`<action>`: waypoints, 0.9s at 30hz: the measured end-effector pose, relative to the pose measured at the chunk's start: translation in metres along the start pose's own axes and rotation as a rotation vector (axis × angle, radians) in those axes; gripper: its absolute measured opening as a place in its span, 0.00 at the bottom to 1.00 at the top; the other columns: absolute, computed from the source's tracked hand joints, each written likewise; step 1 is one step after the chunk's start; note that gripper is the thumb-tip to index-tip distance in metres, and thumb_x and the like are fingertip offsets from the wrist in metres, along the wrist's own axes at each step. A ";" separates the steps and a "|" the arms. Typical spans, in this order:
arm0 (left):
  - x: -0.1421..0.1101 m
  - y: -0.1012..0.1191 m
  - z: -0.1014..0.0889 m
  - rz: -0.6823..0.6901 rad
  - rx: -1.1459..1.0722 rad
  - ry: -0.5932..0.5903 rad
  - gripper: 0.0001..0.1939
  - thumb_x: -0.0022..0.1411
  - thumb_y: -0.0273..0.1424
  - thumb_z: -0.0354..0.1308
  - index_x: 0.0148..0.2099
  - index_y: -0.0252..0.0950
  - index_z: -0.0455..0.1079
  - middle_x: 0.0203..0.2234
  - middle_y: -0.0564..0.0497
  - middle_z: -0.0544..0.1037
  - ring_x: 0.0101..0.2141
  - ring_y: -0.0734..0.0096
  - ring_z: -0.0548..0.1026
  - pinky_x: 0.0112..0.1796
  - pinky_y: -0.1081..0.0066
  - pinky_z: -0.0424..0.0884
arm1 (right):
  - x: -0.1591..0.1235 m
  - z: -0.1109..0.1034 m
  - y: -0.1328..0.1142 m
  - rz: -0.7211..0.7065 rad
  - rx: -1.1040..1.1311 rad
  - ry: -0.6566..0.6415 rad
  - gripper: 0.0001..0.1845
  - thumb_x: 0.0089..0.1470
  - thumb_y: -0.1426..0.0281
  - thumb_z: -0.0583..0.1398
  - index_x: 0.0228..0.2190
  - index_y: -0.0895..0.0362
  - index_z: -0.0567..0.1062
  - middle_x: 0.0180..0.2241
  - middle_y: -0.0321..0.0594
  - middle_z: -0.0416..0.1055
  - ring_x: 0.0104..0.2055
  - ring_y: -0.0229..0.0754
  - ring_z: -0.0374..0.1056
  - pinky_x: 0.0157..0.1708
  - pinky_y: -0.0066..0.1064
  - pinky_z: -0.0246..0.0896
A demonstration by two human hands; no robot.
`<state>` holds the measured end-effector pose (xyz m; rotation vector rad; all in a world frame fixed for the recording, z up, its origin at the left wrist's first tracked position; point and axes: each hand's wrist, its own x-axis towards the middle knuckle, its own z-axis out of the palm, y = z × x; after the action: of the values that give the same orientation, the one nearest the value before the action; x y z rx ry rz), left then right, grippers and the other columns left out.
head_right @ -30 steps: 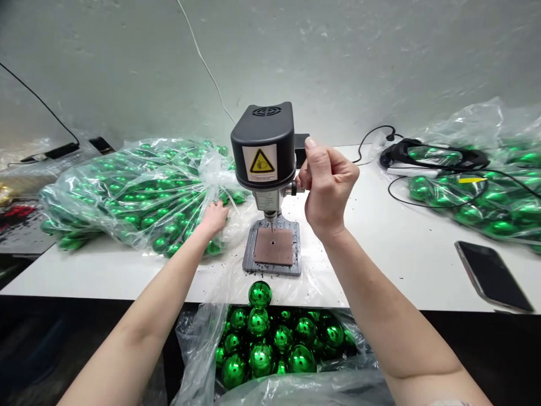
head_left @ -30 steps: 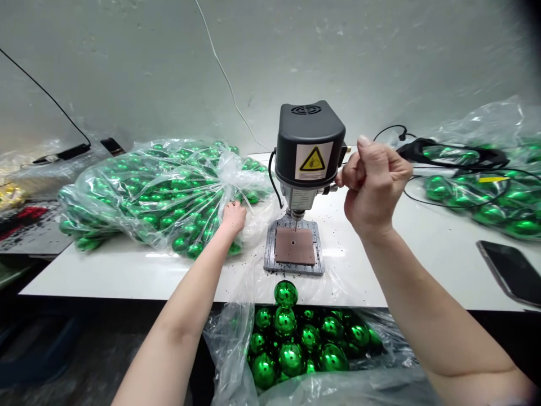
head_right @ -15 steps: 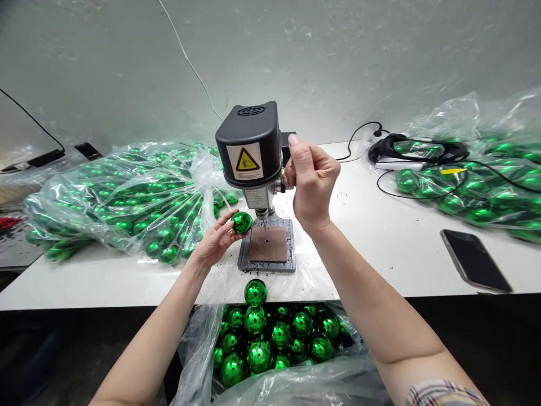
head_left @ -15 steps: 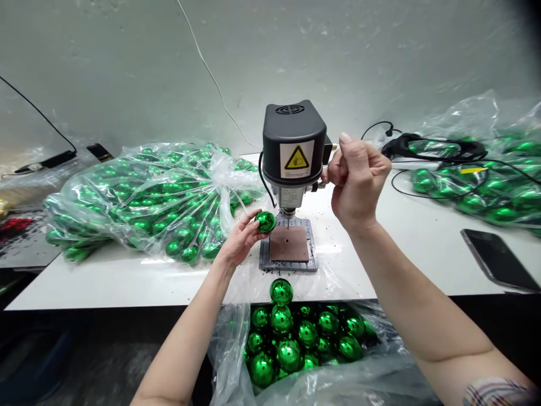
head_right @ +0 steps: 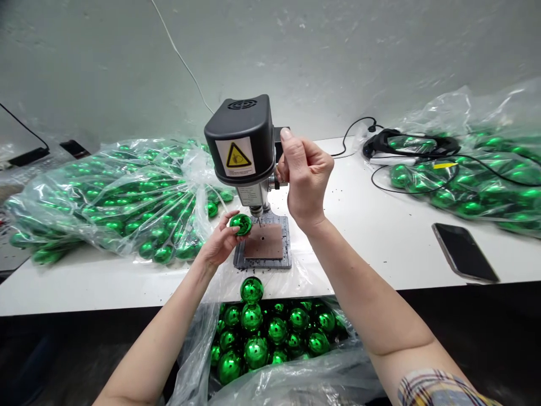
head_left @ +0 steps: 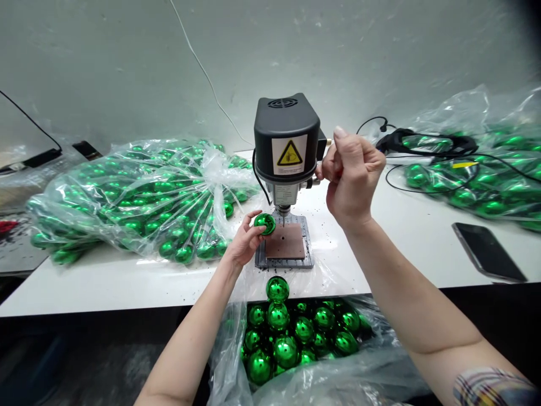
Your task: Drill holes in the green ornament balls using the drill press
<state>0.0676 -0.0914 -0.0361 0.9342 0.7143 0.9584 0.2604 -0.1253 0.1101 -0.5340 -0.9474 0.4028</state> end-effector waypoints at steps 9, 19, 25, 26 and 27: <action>0.003 0.000 -0.015 0.045 0.165 -0.019 0.33 0.47 0.33 0.74 0.54 0.37 0.67 0.39 0.51 0.80 0.40 0.69 0.77 0.47 0.67 0.69 | 0.001 -0.003 0.004 -0.048 -0.083 -0.032 0.29 0.58 0.57 0.62 0.15 0.54 0.56 0.13 0.29 0.50 0.15 0.29 0.47 0.15 0.30 0.46; 0.012 -0.030 -0.019 0.213 0.388 -0.046 0.28 0.46 0.33 0.77 0.47 0.35 0.68 0.43 0.47 0.78 0.46 0.65 0.76 0.53 0.62 0.68 | 0.002 -0.001 0.004 -0.024 0.017 -0.013 0.28 0.57 0.66 0.63 0.13 0.54 0.57 0.12 0.28 0.51 0.13 0.28 0.46 0.14 0.30 0.45; 0.018 -0.040 -0.018 0.197 0.443 -0.024 0.27 0.49 0.36 0.75 0.46 0.35 0.67 0.42 0.47 0.79 0.45 0.64 0.77 0.51 0.62 0.69 | 0.002 0.000 0.001 0.015 0.035 0.008 0.27 0.56 0.68 0.63 0.11 0.54 0.58 0.11 0.28 0.52 0.13 0.29 0.45 0.15 0.31 0.42; 0.018 -0.041 -0.019 0.184 0.440 -0.026 0.26 0.50 0.37 0.75 0.46 0.35 0.66 0.42 0.47 0.79 0.44 0.65 0.77 0.51 0.62 0.70 | 0.002 0.000 0.000 0.021 0.024 0.007 0.27 0.56 0.67 0.63 0.12 0.54 0.58 0.11 0.27 0.51 0.13 0.29 0.45 0.15 0.31 0.43; 0.018 -0.042 -0.020 0.169 0.439 -0.027 0.26 0.51 0.37 0.74 0.47 0.35 0.66 0.42 0.46 0.79 0.44 0.64 0.77 0.50 0.62 0.70 | 0.002 0.001 -0.001 0.029 0.017 0.004 0.27 0.55 0.66 0.63 0.12 0.54 0.58 0.11 0.27 0.51 0.13 0.29 0.45 0.15 0.31 0.43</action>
<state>0.0733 -0.0790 -0.0840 1.4081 0.8504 0.9511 0.2610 -0.1248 0.1122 -0.5333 -0.9320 0.4357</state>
